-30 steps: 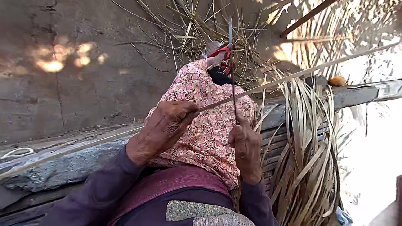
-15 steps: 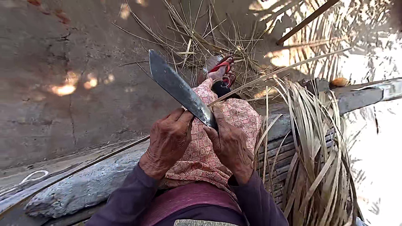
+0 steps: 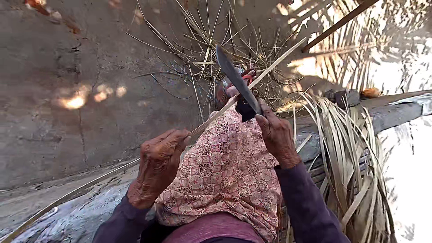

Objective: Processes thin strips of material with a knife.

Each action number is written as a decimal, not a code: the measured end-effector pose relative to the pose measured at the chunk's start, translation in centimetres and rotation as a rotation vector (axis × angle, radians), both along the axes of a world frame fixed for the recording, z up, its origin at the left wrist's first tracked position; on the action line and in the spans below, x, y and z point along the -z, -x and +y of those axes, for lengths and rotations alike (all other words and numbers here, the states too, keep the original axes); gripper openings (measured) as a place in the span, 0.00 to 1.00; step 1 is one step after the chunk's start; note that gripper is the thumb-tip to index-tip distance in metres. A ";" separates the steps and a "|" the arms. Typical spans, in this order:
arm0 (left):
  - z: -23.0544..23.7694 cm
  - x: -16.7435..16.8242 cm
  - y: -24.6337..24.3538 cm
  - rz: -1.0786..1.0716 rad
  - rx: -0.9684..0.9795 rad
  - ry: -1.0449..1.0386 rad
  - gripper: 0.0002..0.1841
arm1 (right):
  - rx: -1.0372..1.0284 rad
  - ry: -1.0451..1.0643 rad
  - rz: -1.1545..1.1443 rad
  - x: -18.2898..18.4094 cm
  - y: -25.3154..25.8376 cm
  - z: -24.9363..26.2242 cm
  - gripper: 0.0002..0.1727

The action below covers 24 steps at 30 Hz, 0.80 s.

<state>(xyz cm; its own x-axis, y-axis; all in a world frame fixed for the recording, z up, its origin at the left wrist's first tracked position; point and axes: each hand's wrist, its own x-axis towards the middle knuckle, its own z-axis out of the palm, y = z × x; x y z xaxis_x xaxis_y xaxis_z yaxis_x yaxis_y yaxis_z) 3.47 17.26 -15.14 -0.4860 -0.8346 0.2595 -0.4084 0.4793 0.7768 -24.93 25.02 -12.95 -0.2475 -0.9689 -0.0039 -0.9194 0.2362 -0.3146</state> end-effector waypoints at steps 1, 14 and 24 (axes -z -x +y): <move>-0.4 0.2 -0.4 0.009 -0.001 -0.025 0.16 | 0.013 -0.004 0.021 -0.2 0.9 -0.3 0.36; -3.2 0.3 2.5 -0.201 -0.012 0.348 0.13 | -0.253 0.075 -0.103 0.0 -5.3 -3.1 0.35; -6.2 5.2 -10.7 -0.007 0.066 -0.186 0.16 | 0.099 -0.276 0.006 1.4 6.8 -1.2 0.34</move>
